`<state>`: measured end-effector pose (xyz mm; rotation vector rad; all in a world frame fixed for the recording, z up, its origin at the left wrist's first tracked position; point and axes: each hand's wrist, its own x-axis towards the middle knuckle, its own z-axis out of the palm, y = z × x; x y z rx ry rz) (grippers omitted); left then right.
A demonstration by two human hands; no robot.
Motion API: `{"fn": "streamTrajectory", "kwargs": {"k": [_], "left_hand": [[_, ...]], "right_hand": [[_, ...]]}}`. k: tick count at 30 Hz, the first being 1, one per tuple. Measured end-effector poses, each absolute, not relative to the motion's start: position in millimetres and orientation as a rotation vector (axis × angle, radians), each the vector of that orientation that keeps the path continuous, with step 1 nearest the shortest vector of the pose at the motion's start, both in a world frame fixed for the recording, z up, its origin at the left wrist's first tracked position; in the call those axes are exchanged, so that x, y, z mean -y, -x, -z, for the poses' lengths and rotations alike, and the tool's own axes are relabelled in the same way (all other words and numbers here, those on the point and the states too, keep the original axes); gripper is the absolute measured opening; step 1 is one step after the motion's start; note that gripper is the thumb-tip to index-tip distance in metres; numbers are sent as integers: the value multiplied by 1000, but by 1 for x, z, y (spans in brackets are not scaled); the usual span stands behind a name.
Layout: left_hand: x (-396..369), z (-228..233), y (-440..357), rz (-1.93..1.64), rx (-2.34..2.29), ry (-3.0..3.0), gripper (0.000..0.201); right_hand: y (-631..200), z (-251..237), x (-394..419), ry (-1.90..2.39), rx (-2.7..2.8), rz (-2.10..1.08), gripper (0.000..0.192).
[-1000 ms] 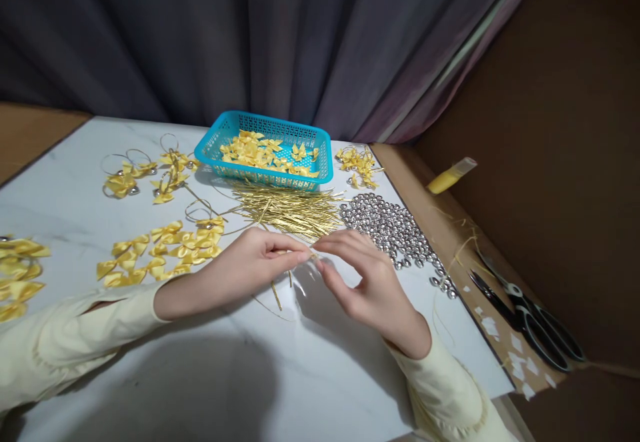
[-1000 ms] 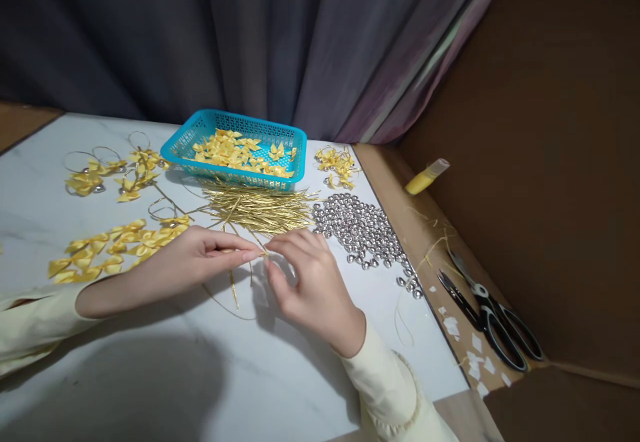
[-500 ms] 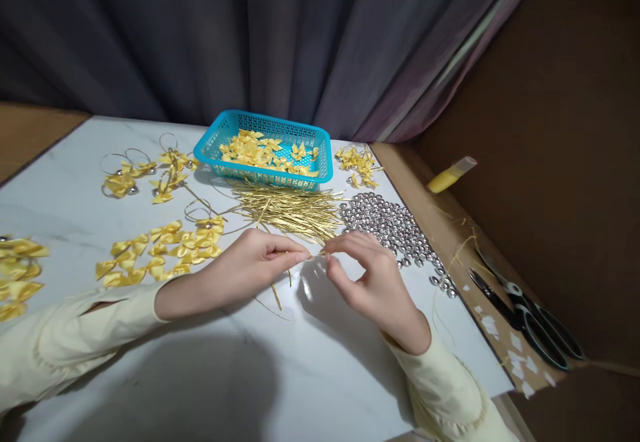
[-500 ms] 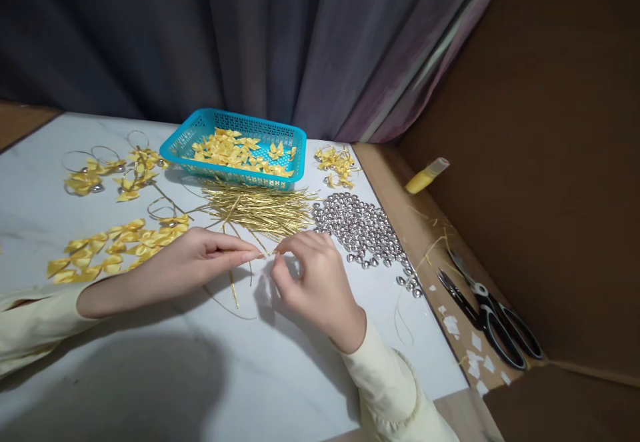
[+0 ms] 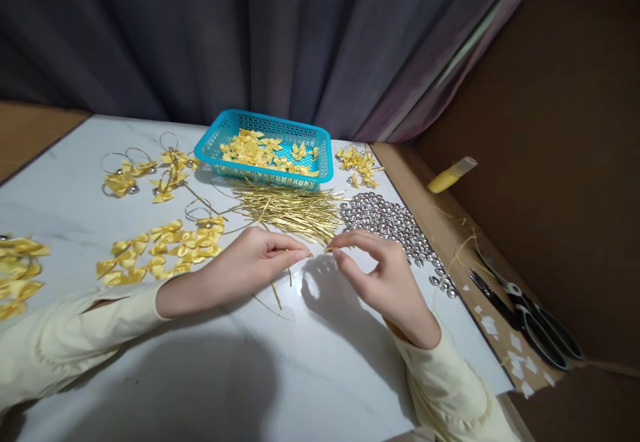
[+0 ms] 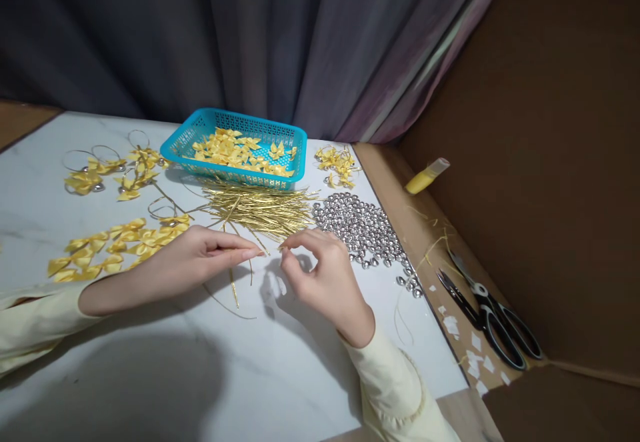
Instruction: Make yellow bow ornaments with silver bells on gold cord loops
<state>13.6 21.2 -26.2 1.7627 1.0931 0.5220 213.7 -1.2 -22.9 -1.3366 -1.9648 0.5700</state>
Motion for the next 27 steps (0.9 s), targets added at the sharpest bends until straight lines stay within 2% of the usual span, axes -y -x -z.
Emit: {"fn": "streamTrajectory", "kwargs": {"k": [20, 27], "left_hand": [[-21, 22, -14, -560, -1060, -1747, 26], [-23, 19, -13, -583, -1163, -1875, 26]], "right_hand": [[-212, 34, -2, 1260, 2160, -664, 7], [-219, 32, -2, 1254, 2167, -665, 15]]}}
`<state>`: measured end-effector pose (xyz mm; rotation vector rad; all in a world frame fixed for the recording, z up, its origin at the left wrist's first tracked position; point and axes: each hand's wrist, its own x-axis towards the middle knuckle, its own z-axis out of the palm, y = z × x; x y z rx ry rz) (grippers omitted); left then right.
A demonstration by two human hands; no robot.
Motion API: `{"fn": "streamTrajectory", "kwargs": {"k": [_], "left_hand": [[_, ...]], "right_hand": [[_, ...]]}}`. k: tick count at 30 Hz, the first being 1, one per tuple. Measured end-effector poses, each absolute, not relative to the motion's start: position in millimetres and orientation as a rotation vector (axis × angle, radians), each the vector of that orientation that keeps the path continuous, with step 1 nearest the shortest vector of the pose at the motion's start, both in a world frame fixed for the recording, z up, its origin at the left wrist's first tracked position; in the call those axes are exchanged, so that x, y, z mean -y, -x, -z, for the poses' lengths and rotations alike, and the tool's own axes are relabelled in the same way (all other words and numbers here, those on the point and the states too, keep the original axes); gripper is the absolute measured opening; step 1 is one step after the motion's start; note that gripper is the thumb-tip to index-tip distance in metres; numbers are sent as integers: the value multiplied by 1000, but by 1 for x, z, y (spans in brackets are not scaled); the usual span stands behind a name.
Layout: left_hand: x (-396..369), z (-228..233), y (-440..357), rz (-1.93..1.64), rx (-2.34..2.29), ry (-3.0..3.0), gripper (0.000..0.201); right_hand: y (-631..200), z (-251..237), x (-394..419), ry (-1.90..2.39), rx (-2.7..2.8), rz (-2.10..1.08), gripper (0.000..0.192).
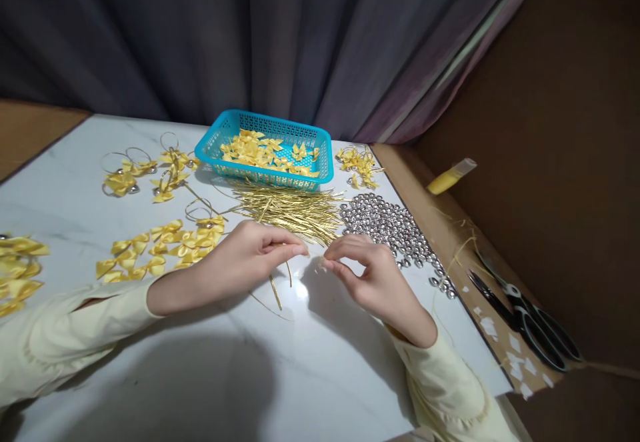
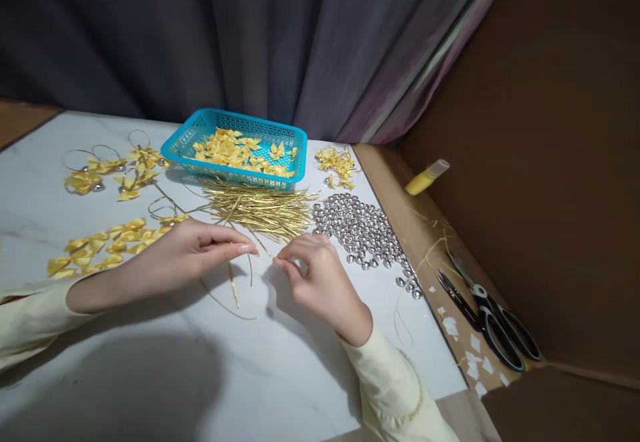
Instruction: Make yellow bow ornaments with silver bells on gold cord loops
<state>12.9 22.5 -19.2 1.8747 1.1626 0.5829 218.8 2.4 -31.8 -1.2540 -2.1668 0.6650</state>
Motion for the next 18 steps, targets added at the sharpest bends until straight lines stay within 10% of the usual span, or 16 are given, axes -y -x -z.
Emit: {"fn": "streamTrajectory", "kwargs": {"k": [18], "left_hand": [[-23, 17, -13, -536, -1125, -1833, 28]], "right_hand": [[-214, 27, -2, 1164, 2100, -728, 9]]}}
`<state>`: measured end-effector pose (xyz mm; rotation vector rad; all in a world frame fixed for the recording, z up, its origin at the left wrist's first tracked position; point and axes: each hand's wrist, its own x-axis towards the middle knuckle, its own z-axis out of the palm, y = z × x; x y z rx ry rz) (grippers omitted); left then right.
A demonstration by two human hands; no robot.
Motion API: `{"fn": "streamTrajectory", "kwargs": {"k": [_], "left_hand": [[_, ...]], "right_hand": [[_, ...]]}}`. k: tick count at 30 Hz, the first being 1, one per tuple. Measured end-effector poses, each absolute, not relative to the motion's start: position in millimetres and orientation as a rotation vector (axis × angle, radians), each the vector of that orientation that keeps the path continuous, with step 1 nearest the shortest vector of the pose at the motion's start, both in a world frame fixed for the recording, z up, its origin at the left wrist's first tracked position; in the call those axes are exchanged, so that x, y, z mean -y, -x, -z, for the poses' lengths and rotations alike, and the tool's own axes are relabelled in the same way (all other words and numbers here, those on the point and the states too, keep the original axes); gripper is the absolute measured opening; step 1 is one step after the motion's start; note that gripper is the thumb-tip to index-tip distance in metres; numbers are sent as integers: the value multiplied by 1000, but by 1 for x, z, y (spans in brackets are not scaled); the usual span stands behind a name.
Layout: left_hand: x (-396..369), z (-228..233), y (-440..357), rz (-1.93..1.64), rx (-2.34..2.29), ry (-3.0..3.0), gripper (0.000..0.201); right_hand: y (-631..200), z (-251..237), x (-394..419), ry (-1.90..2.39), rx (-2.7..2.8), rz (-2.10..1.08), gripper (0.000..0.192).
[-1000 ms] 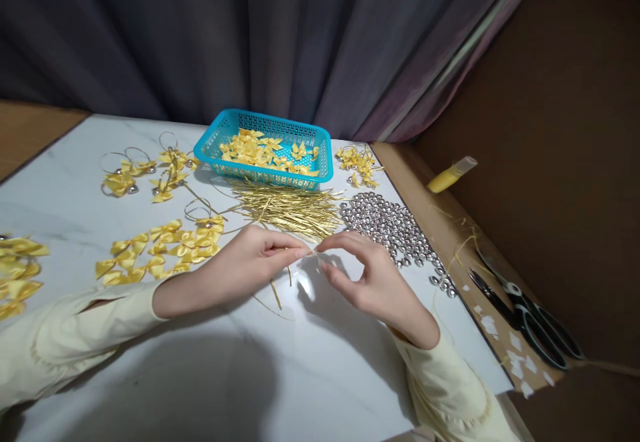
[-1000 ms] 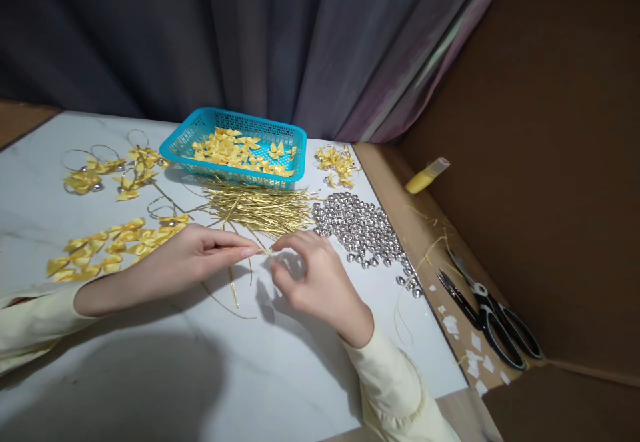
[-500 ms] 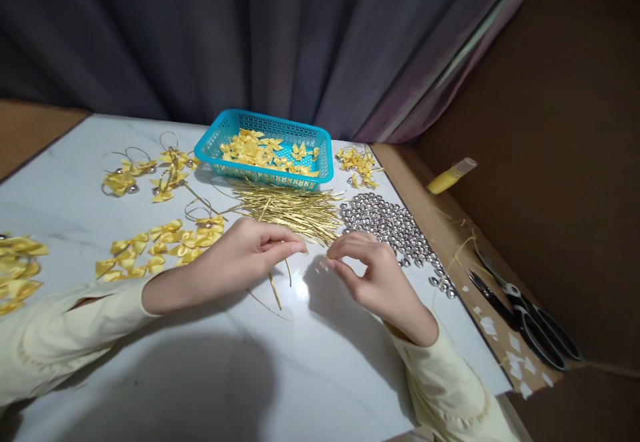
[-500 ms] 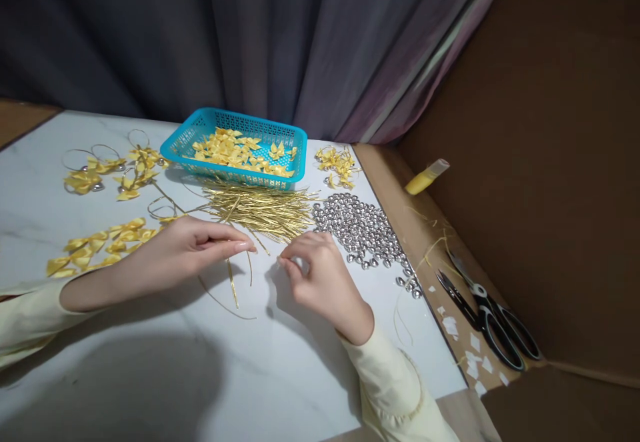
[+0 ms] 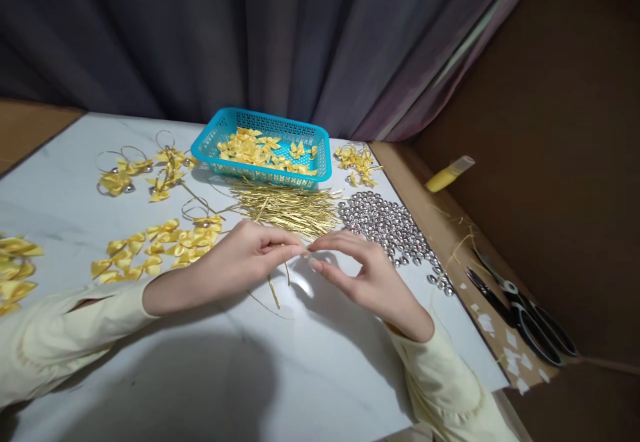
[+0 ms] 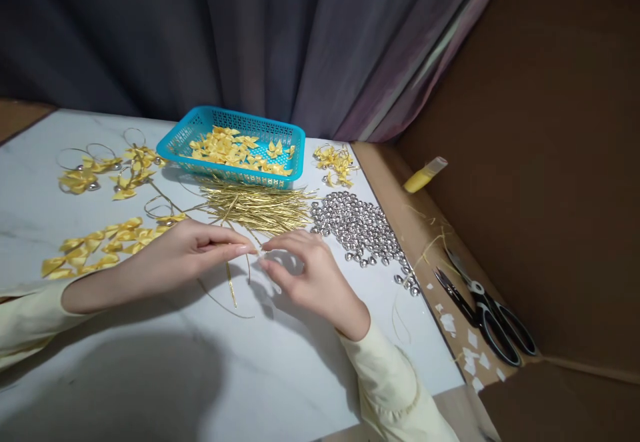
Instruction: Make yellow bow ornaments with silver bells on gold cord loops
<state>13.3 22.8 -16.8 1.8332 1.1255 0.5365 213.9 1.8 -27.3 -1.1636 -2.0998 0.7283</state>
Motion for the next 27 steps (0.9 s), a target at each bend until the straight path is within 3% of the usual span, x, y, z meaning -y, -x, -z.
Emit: {"fn": "streamTrajectory", "kwargs": {"k": [17, 21, 27], "left_hand": [[-27, 20, -11, -429, -1132, -1906, 26], [-31, 16, -8, -221, -992, -1514, 23], [-39, 21, -3, -92, -725, -977, 41]], "right_hand": [[-219, 24, -5, 1182, 2130, -926, 14], [-225, 30, -11, 1270, 2134, -824, 15], [-234, 38, -22, 1320, 2138, -706, 16]]}}
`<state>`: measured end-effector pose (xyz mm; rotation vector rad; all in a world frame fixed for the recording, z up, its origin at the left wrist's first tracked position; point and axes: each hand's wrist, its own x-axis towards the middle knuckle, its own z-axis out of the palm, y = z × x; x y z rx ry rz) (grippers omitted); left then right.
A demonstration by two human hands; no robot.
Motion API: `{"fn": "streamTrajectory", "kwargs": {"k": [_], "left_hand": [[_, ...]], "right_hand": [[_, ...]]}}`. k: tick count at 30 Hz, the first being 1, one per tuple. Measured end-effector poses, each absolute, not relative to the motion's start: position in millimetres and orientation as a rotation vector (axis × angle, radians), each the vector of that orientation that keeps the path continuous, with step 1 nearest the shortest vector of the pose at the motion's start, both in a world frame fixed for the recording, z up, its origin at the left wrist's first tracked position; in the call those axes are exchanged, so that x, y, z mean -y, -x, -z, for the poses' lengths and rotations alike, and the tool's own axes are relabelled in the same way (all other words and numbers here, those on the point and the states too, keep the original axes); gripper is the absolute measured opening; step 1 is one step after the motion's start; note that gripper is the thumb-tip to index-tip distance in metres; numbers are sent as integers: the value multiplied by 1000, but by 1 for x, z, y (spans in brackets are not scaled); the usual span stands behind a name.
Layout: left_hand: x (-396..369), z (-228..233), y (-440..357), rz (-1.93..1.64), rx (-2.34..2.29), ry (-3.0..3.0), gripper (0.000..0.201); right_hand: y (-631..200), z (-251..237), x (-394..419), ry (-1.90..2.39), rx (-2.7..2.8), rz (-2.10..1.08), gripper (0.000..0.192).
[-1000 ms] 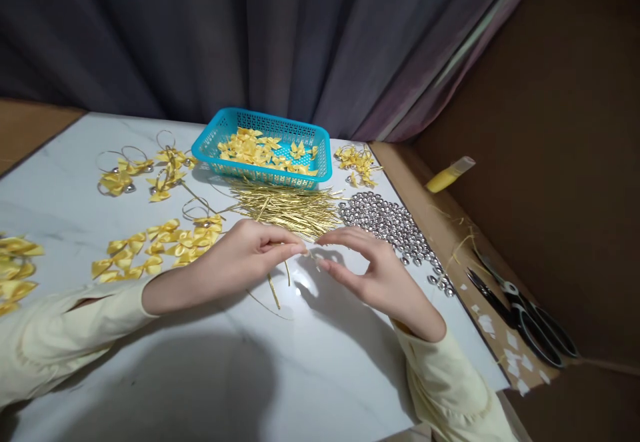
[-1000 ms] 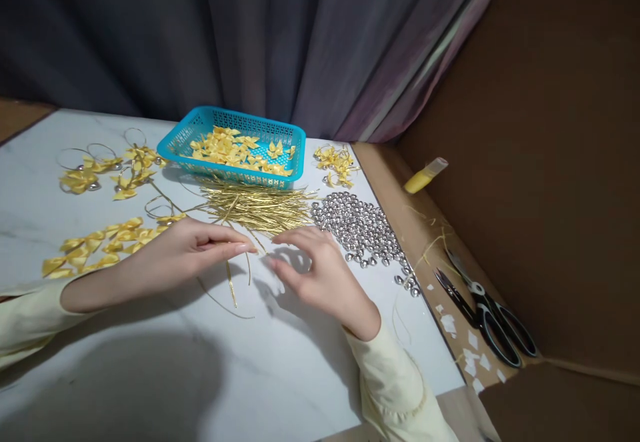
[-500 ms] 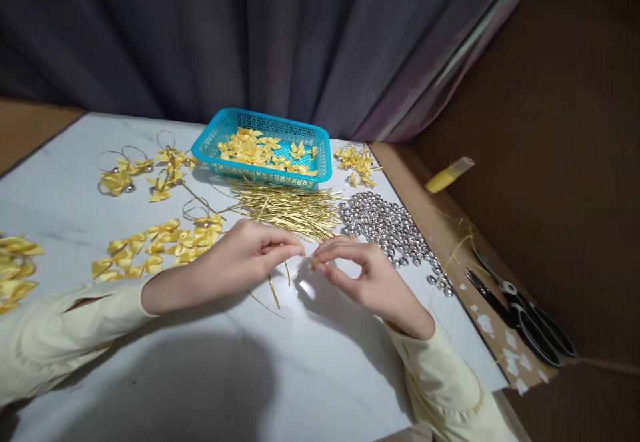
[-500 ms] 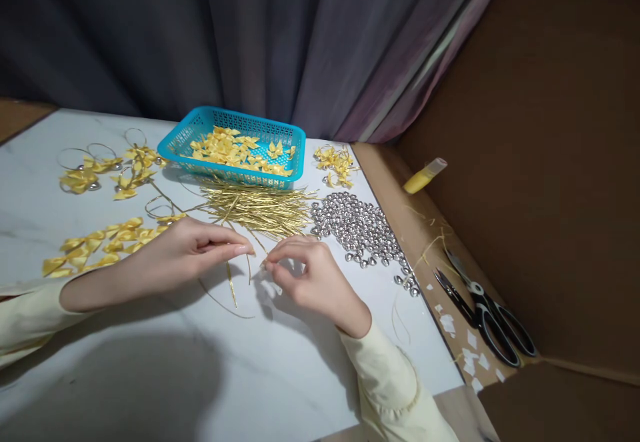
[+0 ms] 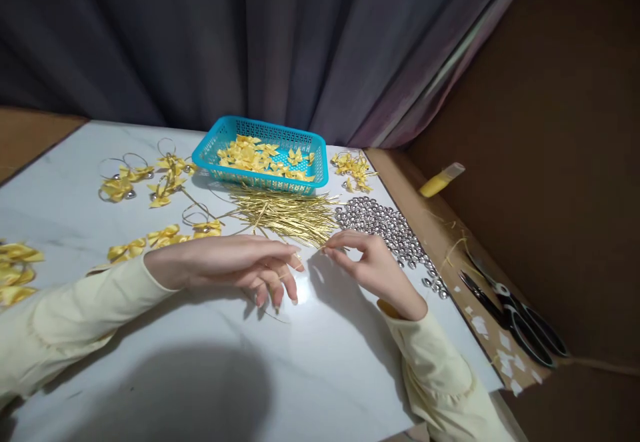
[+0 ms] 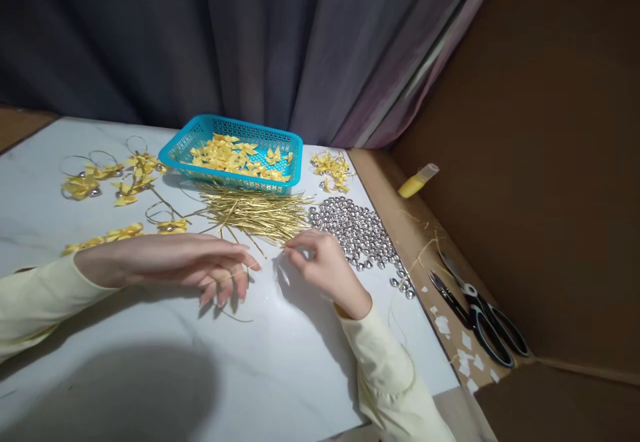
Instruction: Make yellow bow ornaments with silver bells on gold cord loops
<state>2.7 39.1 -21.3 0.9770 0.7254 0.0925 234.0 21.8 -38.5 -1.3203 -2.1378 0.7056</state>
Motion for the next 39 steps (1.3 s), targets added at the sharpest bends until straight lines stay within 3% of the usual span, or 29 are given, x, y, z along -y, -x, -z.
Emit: {"fn": "streamTrajectory", "kwargs": {"k": [8, 16, 27, 33, 39], "left_hand": [[-46, 30, 3, -39, -647, -1170, 26], [-46, 20, 8, -2, -650, -1327, 24], [-48, 22, 5, 93, -790, -1739, 56], [-41, 29, -6, -93, -724, -1569, 38], [-40, 29, -8, -157, -831, -1770, 29]], "right_hand": [[-238, 41, -25, 1299, 2178, -563, 17], [-239, 43, -24, 1235, 2252, -415, 14], [-221, 38, -11, 886, 2369, -463, 15], [-210, 38, 0, 799, 2388, -348, 15], [-213, 40, -3, 844, 2412, -325, 17]]}}
